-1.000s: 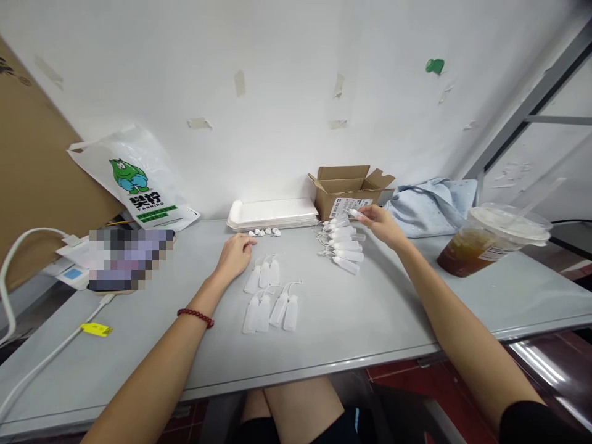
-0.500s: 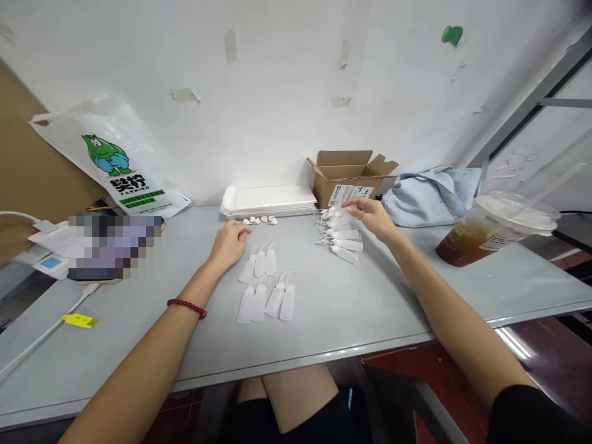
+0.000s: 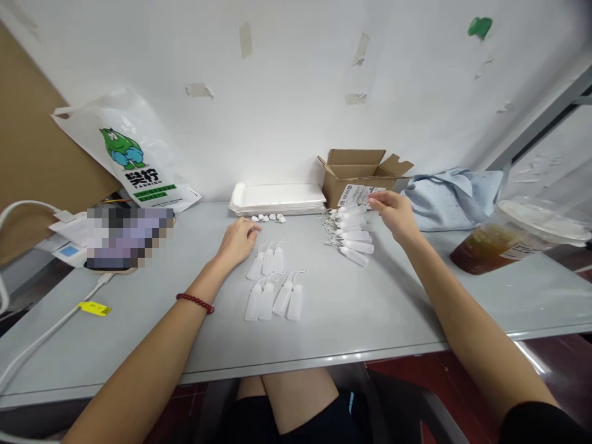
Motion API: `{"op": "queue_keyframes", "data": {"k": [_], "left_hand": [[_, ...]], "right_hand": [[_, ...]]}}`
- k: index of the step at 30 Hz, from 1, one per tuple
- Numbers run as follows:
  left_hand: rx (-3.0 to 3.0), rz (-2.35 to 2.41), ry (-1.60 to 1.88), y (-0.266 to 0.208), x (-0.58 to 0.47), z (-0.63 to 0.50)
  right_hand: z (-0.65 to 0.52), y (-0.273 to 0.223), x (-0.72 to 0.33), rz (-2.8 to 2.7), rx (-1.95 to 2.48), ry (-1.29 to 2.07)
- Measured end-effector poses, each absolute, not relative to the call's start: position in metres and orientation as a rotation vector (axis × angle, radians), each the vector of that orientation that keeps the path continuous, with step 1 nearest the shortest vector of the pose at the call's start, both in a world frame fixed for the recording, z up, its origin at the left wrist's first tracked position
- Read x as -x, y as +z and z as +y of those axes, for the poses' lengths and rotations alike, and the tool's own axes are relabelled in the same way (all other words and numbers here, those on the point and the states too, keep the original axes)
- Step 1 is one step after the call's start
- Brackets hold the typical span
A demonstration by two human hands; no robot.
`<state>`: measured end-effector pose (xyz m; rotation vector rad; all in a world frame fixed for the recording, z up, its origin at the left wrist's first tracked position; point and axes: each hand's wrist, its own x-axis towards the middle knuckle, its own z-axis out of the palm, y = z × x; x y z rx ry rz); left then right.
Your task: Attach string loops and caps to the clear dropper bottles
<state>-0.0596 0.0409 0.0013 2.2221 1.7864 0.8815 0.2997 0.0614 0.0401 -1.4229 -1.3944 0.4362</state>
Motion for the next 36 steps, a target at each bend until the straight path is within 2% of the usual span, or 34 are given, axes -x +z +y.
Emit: {"op": "queue_keyframes", "data": {"k": [2,4,6,10,12,18,24,36], "left_hand": [[-2.213,1.782,0.904,0.004,0.058,0.038],[-2.195,1.789,0.929,0.009,0.055,0.034],[-2.133,1.765,0.988,0.015,0.050,0.029],[-1.880,1.565,1.167,0.026,0.037,0.015],[-1.783,1.450,1.197,0.031,0.031,0.010],[-1.591,1.298,1.181,0.039,0.024,-0.001],[-1.557,1.196,1.079,0.046,0.020,-0.009],[-1.600,1.175,1.050,0.039,0.021,-0.004]], "right_hand": [[0.054,0.049,-0.290,-1.321,1.403,0.361],[0.038,0.058,-0.273,-1.398,1.311,0.437],[0.015,0.066,-0.248,-1.598,1.218,0.657],[-0.039,0.069,-0.198,-2.186,0.961,1.304],[-0.059,0.066,-0.181,-2.407,0.867,1.384],[-0.072,0.057,-0.171,-2.672,0.881,1.187],[-0.068,0.056,-0.173,-2.854,1.044,0.762],[-0.061,0.056,-0.178,-2.809,1.140,0.592]]}}
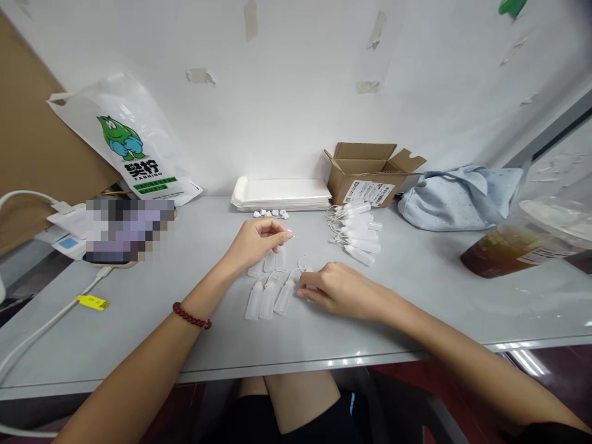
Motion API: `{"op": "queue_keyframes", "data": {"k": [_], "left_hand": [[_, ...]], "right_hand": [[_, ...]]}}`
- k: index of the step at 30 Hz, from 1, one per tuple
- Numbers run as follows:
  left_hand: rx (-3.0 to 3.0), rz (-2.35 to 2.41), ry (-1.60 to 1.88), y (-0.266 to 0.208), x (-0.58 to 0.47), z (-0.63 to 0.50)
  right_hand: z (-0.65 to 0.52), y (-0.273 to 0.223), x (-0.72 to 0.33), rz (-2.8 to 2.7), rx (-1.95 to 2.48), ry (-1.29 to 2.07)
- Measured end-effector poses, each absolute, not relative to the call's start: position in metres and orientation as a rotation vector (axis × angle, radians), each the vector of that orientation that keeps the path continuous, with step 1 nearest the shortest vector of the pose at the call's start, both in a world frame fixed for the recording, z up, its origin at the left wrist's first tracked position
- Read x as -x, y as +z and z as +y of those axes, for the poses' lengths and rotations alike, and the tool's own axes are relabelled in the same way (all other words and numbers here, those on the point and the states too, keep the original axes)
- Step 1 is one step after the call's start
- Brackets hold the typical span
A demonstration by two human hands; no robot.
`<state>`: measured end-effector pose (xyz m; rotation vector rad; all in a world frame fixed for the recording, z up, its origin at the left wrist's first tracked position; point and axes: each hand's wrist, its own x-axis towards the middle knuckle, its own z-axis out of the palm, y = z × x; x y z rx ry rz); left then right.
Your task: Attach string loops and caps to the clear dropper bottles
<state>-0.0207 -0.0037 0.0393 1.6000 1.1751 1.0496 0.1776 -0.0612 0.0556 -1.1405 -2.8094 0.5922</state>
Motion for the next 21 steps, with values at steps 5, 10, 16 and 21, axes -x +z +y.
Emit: {"op": "queue_keyframes", "data": {"k": [5,10,16,21], "left_hand": [[-1.495,1.178,1.111,0.041,0.021,-0.004],[-1.455,1.194,1.120,0.041,0.022,-0.004],[-1.412,1.191,1.100,0.041,0.024,-0.003],[-1.290,1.147,1.119,0.044,0.026,-0.002]], "right_hand": [[-0.063,0.056,-0.175,-2.852,1.198,0.551],[-0.062,0.057,-0.177,-2.842,1.179,0.547],[-0.054,0.059,-0.186,-2.679,1.383,0.428],[-0.058,0.054,-0.182,-2.806,1.352,0.286]]}}
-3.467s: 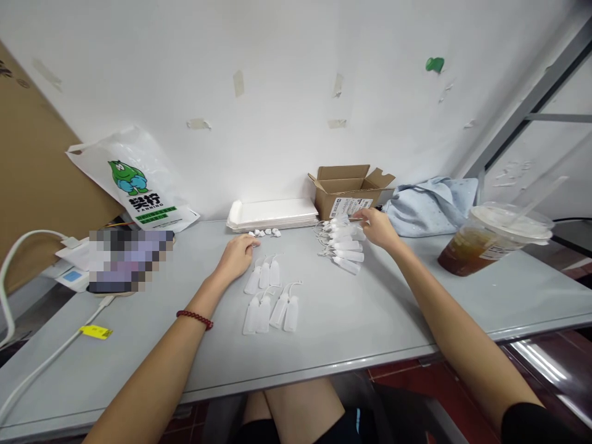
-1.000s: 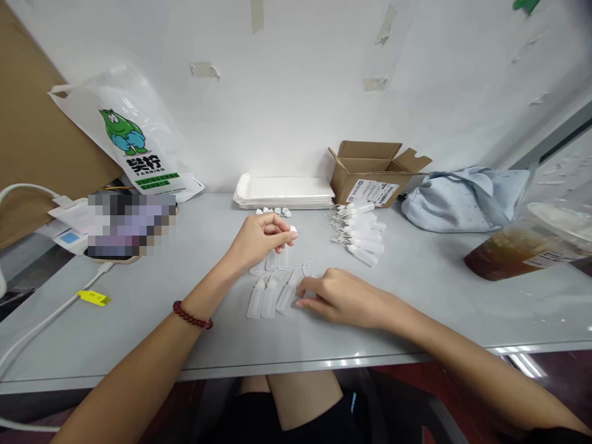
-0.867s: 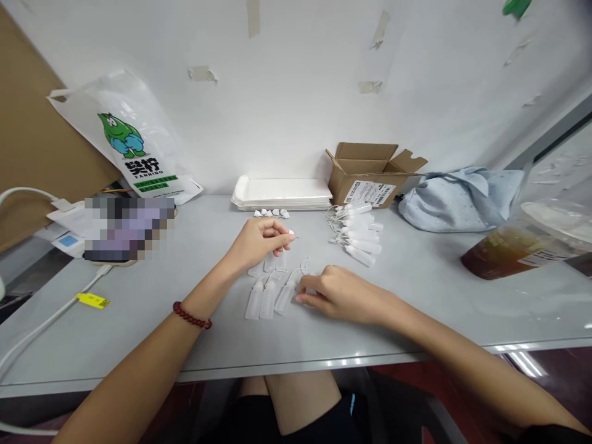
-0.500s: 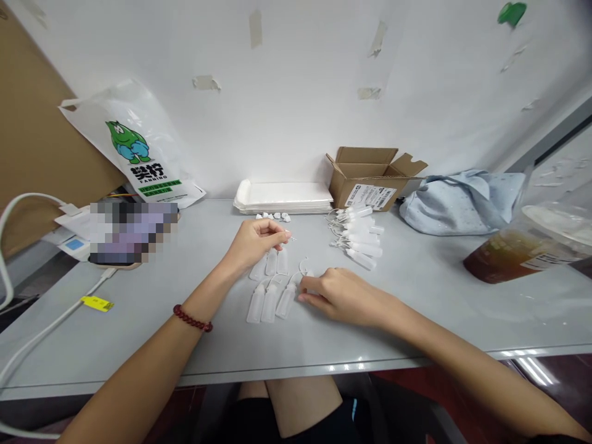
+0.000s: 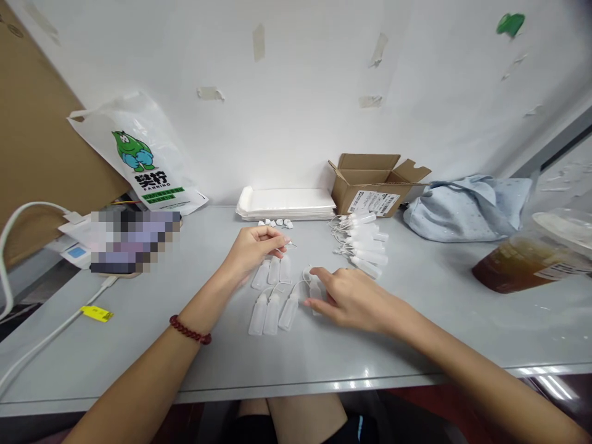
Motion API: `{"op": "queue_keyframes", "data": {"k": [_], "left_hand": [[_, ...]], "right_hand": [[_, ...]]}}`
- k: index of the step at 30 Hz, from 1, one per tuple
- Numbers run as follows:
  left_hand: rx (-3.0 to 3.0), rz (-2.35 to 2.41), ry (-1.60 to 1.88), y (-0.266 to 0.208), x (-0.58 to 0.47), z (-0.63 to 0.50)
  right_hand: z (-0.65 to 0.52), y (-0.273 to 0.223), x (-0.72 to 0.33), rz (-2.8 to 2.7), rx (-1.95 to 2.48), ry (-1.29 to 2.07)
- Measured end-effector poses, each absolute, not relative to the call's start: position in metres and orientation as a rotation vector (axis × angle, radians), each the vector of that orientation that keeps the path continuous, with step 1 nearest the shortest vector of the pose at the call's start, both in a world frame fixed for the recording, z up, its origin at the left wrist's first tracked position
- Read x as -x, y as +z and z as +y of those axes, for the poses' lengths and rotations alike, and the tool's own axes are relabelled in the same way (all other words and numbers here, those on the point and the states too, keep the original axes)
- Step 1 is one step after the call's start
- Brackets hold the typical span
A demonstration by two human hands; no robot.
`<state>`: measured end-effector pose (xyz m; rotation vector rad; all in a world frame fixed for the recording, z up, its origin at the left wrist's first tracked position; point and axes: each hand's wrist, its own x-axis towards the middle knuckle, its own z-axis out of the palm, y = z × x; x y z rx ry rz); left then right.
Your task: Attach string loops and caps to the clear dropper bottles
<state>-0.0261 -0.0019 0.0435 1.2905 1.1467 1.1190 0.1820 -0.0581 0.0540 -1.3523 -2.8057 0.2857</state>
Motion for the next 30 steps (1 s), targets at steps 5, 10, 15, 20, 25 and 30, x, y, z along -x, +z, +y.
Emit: {"op": "queue_keyframes", "data": {"k": [5,10,15,20,25,30], "left_hand": [[-1.238,1.140,1.144,0.043,0.028,-0.002],[-1.251,1.150,1.122,0.043,0.026,-0.002],[-1.209,1.147,1.130,0.044,0.024,-0.002],[-1.195,1.147,1.134,0.046,0.025,-0.003],[-1.197,1.145,1.133,0.045,0.026,-0.003],[-1.198,1.143,1.138,0.045,0.026,-0.004]], "right_hand": [[-0.064,0.049,-0.177,-2.858,1.355,0.229],[-0.064,0.051,-0.176,-2.824,1.430,0.315],[-0.062,0.050,-0.176,-2.767,1.461,0.368],[-0.057,0.047,-0.177,-2.745,1.425,0.360],[-0.054,0.047,-0.177,-2.743,1.379,0.375],[-0.051,0.045,-0.179,-2.681,1.398,0.424]]}}
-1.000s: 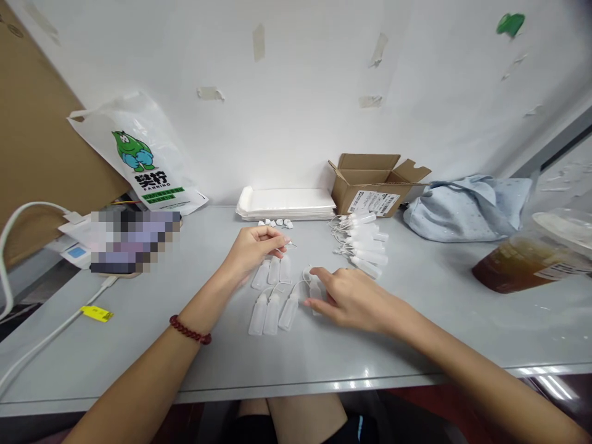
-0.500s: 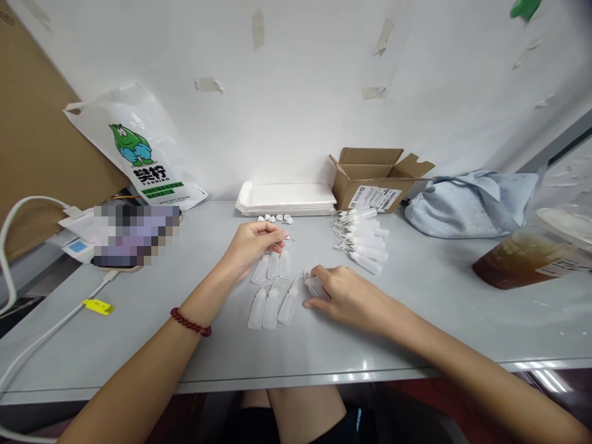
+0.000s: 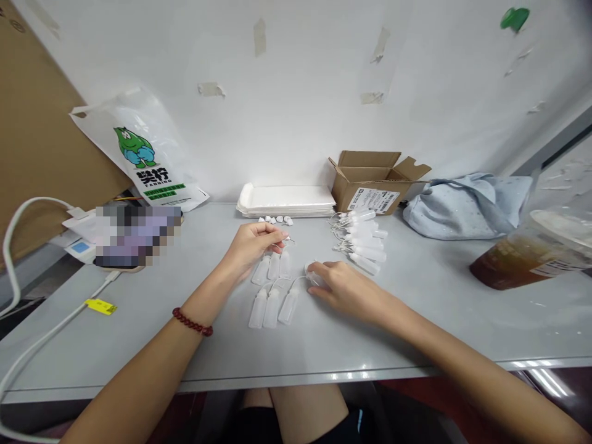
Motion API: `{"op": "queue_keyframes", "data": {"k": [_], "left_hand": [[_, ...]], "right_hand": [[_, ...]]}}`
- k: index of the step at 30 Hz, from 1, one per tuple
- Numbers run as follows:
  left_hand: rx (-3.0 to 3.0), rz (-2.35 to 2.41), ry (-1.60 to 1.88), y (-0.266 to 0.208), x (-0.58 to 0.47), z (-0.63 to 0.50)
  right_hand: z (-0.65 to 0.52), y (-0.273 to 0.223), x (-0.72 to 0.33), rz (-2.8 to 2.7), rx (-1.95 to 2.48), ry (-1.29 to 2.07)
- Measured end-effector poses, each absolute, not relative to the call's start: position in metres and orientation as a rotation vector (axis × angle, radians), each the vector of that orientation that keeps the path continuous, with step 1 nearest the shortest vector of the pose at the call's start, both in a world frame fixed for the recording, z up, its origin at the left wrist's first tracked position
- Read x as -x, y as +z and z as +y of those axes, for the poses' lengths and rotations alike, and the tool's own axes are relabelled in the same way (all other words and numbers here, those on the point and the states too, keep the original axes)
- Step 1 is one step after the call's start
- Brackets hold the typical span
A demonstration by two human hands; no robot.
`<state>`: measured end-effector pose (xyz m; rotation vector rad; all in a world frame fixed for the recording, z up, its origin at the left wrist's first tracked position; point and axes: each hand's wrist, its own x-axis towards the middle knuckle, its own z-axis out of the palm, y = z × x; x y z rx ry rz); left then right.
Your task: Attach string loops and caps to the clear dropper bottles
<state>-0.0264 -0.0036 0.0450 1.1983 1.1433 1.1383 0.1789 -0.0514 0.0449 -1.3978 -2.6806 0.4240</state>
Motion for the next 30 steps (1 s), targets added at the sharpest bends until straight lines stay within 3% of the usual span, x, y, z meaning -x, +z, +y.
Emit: {"op": "queue_keyframes", "data": {"k": [13,30], "left_hand": [[-1.235,1.081,1.051,0.051,0.024,-0.010],[-1.666,0.997,0.964,0.052,0.011,-0.027]], "right_hand": [[-0.033,0.042,-0.189,-1.967,1.167,0.638],[-0.034,0.039,-0.181,-1.857,1.048,0.878]]}}
